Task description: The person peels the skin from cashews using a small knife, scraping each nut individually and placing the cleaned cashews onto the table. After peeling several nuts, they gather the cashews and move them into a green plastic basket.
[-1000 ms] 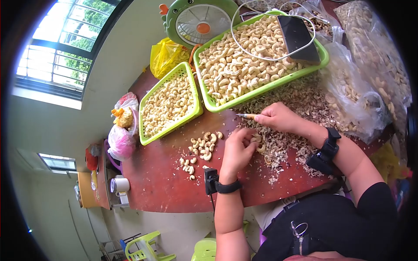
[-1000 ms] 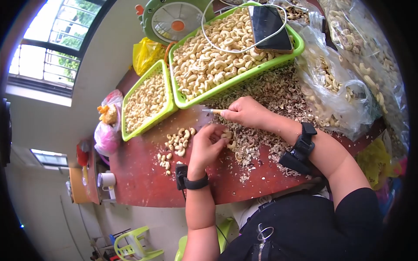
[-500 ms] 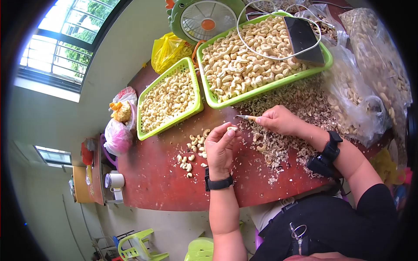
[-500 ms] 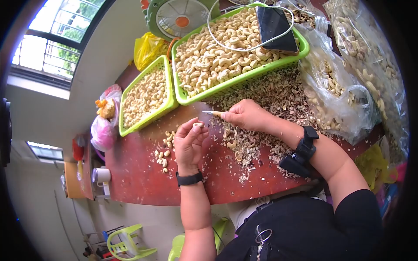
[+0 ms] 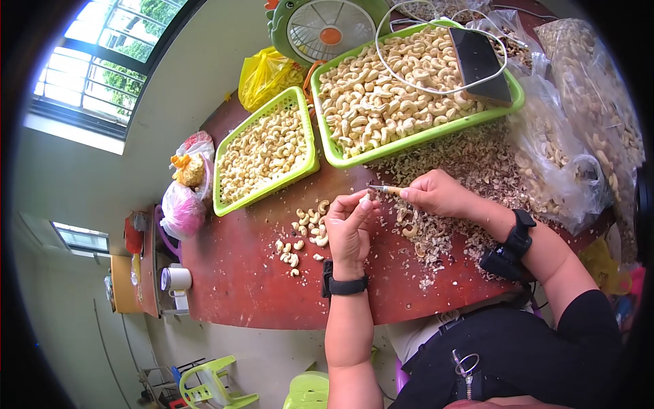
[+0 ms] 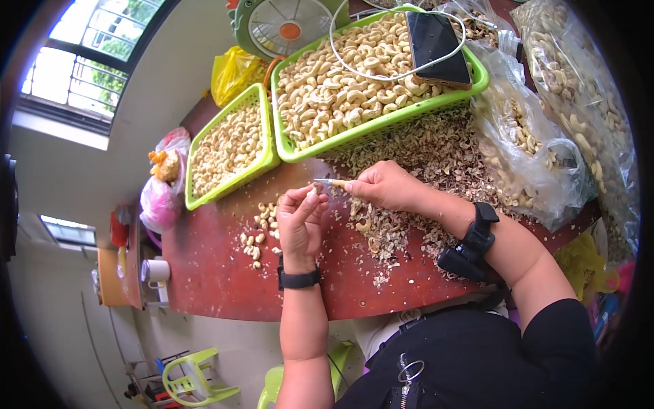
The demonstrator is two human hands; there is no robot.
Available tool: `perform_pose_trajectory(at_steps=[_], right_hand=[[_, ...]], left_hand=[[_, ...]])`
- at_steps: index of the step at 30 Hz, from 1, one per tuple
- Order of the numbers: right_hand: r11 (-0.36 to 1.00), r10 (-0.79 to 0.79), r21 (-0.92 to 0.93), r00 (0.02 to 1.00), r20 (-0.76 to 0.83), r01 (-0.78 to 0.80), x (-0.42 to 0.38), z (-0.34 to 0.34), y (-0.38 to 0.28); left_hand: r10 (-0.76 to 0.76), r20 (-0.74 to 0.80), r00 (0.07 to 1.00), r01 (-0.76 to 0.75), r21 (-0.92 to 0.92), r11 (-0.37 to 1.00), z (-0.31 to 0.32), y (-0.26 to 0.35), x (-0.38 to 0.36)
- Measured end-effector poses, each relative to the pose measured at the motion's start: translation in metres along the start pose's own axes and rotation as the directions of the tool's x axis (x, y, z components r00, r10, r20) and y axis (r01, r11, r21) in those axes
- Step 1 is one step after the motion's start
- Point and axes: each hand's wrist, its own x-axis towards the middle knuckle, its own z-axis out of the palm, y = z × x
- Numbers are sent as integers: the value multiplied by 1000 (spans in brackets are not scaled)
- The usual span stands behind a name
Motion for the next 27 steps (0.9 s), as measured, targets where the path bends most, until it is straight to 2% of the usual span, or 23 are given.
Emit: perform_pose_trajectory(at_steps=[2, 6, 8, 13, 18, 23, 27], right_hand=[[1000, 8, -13, 1000, 6, -8, 0, -1, 1], [1000, -2, 7, 1000, 17, 1, 1, 1, 4], [1000, -8, 18, 999, 34, 8, 1, 2, 5], [997, -1, 73, 999, 50, -3, 0, 4, 4], [999, -11, 51, 999, 44, 8, -1, 5, 2], [999, -7, 46, 997, 71, 3, -1, 4, 2], [998, -23, 67, 997, 80, 17, -4, 6, -3]], left_hand=[[30, -50, 998, -31, -27, 999, 4, -3, -1], [7, -19, 1000, -9, -87, 996, 7, -3, -1], [-78, 14, 997, 79, -164, 983, 0, -3, 0], [-62, 10, 998, 63, -184, 981, 4, -5, -2], [-57, 36, 998, 64, -210, 976, 6, -5, -3], [49, 49, 998, -36, -243, 969, 9, -12, -3], [67, 15, 998, -61, -249, 967, 17, -13, -5]])
